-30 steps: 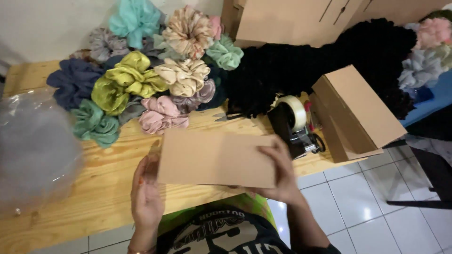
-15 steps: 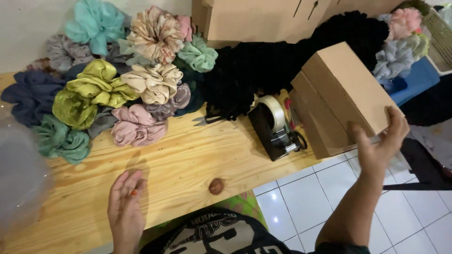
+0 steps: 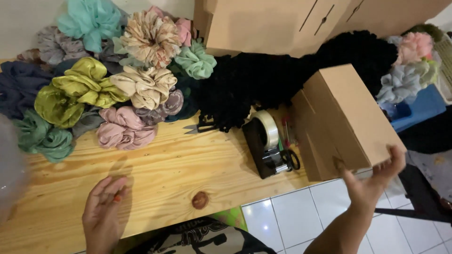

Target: The person organizes fabric hair scrunchies on a table, assembles a cardboard box, places a scrunchie inside, and closes the box.

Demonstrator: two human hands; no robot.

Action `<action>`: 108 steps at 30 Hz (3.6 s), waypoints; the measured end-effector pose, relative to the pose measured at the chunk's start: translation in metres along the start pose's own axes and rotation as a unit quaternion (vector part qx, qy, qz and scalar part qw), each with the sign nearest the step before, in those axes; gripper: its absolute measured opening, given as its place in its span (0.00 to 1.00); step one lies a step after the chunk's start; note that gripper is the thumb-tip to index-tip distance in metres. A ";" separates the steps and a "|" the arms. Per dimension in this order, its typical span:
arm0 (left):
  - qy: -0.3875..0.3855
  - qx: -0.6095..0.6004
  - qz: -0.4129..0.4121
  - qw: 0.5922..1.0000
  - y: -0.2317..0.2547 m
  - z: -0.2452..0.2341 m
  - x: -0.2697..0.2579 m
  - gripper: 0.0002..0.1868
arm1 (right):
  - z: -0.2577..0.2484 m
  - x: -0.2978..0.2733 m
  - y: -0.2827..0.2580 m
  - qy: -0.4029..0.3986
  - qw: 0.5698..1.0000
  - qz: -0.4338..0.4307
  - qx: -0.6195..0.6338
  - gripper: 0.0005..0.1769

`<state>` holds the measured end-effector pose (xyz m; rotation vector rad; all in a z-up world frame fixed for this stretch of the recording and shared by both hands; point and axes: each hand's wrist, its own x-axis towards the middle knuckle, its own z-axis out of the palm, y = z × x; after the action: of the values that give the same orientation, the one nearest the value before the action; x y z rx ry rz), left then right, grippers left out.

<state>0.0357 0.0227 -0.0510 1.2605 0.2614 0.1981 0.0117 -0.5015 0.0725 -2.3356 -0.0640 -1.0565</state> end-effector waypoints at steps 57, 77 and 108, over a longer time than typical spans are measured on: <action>-0.132 0.137 0.063 0.980 -0.015 -0.023 0.009 0.15 | 0.280 0.277 -0.043 -0.359 0.891 -0.001 -0.279 0.30; -0.116 0.320 -0.141 0.930 -0.061 -0.057 0.030 0.23 | 0.221 0.417 0.118 -0.013 0.958 -0.151 -0.243 0.35; -0.134 0.198 0.073 0.968 -0.002 -0.013 0.013 0.11 | 0.147 0.298 -0.096 -0.155 0.949 -0.222 -0.160 0.42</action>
<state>0.0446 0.0380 -0.0574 1.6871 -0.0305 0.0998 0.2900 -0.3999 0.2503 -2.8516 -0.6055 -0.9387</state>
